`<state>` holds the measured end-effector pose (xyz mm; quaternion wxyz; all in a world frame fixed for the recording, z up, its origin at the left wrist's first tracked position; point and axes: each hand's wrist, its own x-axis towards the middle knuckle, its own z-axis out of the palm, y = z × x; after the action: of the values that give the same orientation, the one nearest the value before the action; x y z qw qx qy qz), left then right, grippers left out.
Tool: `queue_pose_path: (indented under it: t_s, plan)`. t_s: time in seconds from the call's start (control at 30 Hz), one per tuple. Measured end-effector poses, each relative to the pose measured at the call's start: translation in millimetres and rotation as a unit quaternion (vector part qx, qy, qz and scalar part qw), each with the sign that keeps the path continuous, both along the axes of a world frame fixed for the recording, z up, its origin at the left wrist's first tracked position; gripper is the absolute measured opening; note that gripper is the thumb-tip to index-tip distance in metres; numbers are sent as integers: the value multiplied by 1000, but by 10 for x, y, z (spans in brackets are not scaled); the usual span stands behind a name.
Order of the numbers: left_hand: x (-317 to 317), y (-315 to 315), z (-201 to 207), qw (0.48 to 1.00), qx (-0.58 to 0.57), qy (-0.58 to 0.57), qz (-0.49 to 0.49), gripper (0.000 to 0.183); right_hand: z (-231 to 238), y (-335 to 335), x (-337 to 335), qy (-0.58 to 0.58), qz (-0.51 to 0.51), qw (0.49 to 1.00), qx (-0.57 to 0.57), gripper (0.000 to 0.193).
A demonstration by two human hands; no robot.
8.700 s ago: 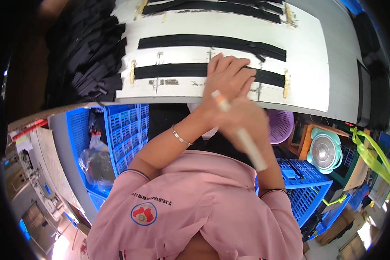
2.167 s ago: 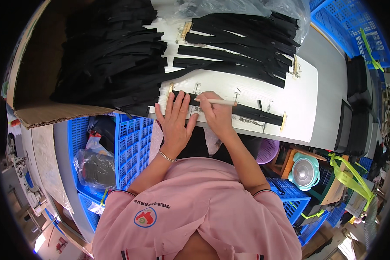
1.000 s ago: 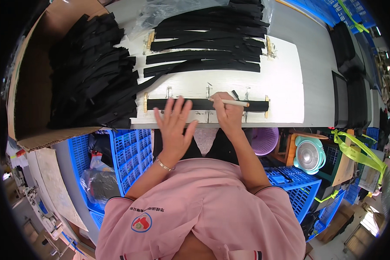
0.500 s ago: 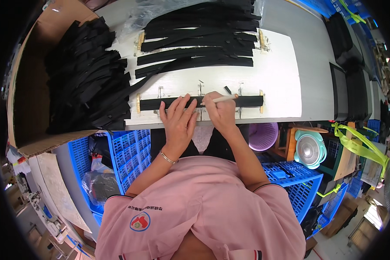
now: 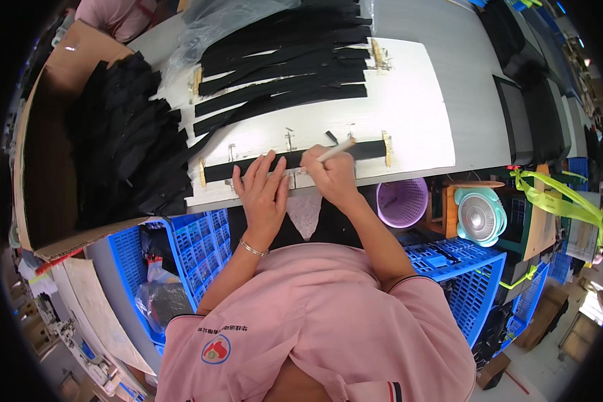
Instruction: Marking fabric straps with a pen on a template.
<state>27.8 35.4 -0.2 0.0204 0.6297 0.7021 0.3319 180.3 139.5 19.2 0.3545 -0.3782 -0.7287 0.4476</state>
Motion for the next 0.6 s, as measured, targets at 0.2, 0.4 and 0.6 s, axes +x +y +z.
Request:
queue_pose_path:
  t_s: [0.2, 0.4, 0.6]
  plan:
    - [7, -24, 29, 1000, -15, 2, 10, 37, 159, 219, 621, 86, -184, 976, -76, 28]
    - [207, 89, 137, 999, -6, -36, 22, 36, -55, 363, 779, 59, -149, 985, -62, 29]
    - [654, 554, 195, 994, 35, -76, -76, 25, -115, 364, 738, 63, -139, 987, -43, 26]
